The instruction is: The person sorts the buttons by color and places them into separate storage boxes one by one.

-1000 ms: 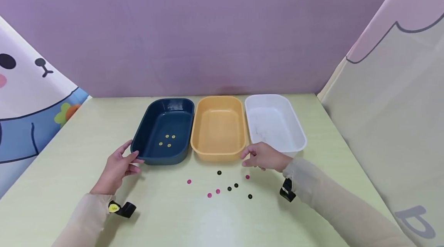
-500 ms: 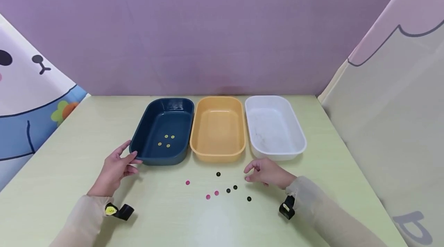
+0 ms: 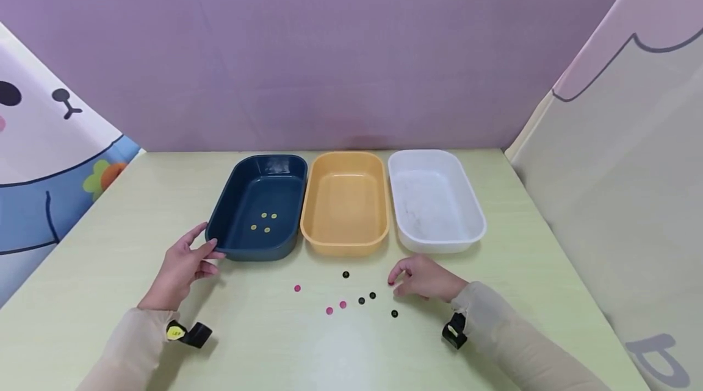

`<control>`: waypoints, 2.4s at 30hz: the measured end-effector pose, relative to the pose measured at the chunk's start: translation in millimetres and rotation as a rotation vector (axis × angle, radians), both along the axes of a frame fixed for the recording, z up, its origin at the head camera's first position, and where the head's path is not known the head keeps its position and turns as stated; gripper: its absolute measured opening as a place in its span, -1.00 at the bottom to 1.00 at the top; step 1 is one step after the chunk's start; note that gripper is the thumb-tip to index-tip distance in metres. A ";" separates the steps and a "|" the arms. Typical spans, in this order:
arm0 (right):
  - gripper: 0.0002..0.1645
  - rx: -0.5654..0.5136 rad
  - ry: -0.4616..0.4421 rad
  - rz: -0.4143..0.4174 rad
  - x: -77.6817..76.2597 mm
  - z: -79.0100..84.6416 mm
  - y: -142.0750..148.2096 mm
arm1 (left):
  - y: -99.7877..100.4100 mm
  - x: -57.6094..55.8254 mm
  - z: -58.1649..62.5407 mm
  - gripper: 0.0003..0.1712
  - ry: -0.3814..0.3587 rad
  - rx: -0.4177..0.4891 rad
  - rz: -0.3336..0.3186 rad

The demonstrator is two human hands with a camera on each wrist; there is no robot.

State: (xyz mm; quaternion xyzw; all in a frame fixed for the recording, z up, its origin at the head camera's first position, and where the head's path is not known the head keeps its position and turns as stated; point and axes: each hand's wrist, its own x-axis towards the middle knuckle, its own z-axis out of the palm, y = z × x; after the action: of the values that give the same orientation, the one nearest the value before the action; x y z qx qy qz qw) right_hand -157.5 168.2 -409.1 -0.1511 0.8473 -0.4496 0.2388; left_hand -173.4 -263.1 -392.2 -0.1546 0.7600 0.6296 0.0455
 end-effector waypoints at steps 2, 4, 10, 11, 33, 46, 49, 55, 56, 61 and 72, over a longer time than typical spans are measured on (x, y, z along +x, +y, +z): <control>-0.76 0.004 0.000 0.005 -0.5 -0.3 0.8 | 1.7 2.2 0.4 -0.36 0.035 -0.029 0.061; -0.75 0.004 -0.003 0.008 -0.8 -0.1 0.9 | 3.4 4.6 0.4 -0.44 0.075 -0.069 0.119; -0.76 -0.003 -0.011 0.019 -1.6 2.7 -0.4 | 4.8 8.5 0.4 -0.55 0.119 -0.123 0.132; -0.76 -0.005 -0.013 0.022 -1.6 3.1 -0.6 | 5.1 9.0 0.6 -0.55 0.116 -0.119 0.120; -0.75 -0.011 -0.001 0.042 1.9 6.4 1.7 | 85.1 19.0 12.9 -0.55 0.040 -0.029 -0.360; -0.73 -0.039 -0.018 0.073 6.7 1.8 0.0 | 143.7 2.6 -10.4 -0.67 -0.064 0.188 -0.298; -0.72 -0.033 -0.012 0.076 7.1 0.7 0.2 | 144.5 -1.0 -11.1 -0.72 -0.052 0.186 -0.256; -0.71 -0.024 -0.001 0.089 6.5 1.5 -0.1 | 140.4 -8.2 -9.3 -0.73 -0.040 0.148 -0.231; -0.71 -0.024 0.001 0.089 6.3 1.9 0.0 | 140.8 -9.2 -9.5 -0.73 -0.040 0.145 -0.227; -0.71 -0.016 0.008 0.091 4.6 1.1 -0.8 | 147.8 -10.4 -12.8 -0.78 -0.040 0.207 -0.165; -0.76 0.052 0.067 0.087 2.0 2.8 -4.2 | 151.9 -12.8 -16.2 -0.90 -0.033 0.407 -0.132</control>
State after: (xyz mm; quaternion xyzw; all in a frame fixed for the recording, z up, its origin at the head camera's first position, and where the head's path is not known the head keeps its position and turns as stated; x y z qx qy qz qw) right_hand -155.5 163.9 -406.3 -0.1967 0.8588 -0.4114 0.2333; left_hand -186.2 -111.2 -408.4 -0.1025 0.6248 0.7632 0.1292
